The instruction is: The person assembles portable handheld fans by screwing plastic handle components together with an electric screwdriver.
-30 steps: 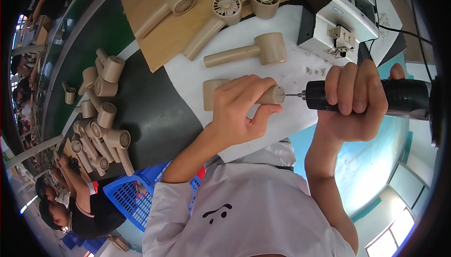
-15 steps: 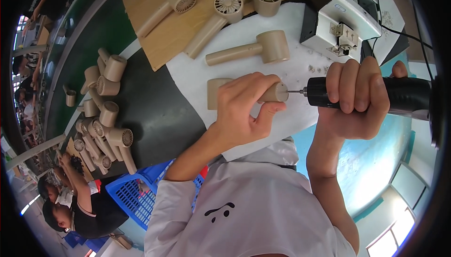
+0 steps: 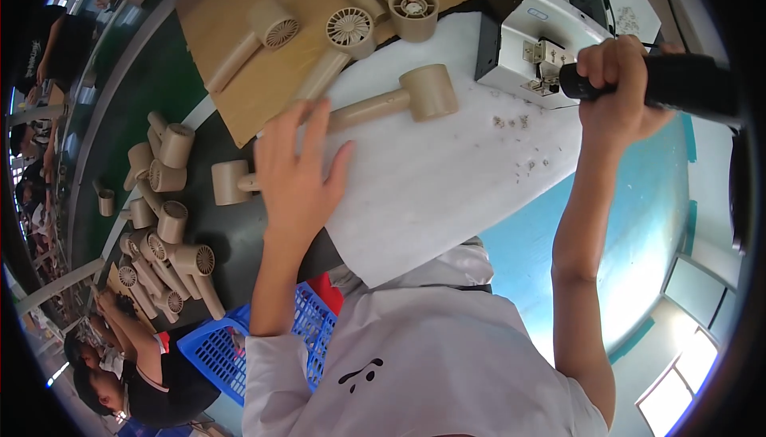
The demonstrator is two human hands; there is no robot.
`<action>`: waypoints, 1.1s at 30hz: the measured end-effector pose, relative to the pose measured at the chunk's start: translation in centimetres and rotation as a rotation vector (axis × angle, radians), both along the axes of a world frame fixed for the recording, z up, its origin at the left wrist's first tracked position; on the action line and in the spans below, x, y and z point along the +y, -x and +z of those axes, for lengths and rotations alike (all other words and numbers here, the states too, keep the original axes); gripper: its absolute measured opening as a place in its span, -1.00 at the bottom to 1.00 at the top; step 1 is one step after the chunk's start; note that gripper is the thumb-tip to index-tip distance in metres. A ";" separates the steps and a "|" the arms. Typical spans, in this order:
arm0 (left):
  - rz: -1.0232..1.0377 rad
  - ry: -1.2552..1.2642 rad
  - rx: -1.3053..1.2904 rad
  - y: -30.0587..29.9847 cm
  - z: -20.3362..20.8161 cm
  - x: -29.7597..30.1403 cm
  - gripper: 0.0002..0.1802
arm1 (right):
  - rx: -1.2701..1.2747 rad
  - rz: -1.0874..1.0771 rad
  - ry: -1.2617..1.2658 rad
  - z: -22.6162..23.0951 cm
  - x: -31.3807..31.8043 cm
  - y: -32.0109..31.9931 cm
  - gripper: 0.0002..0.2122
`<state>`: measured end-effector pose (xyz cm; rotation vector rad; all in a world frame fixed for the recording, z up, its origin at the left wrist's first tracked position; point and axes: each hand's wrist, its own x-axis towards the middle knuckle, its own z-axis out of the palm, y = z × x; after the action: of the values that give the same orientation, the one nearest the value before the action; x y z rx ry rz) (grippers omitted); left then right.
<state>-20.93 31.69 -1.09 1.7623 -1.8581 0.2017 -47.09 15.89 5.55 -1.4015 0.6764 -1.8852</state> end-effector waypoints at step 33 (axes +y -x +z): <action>-0.356 0.117 0.623 6.8 -1.1 -1.8 -0.57 | -0.325 0.665 -0.001 0.4 7.7 -3.7 -0.74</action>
<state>-27.69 29.89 -2.24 1.1977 -1.6088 -0.3342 -43.43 23.57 5.94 -1.0956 0.0307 -1.5098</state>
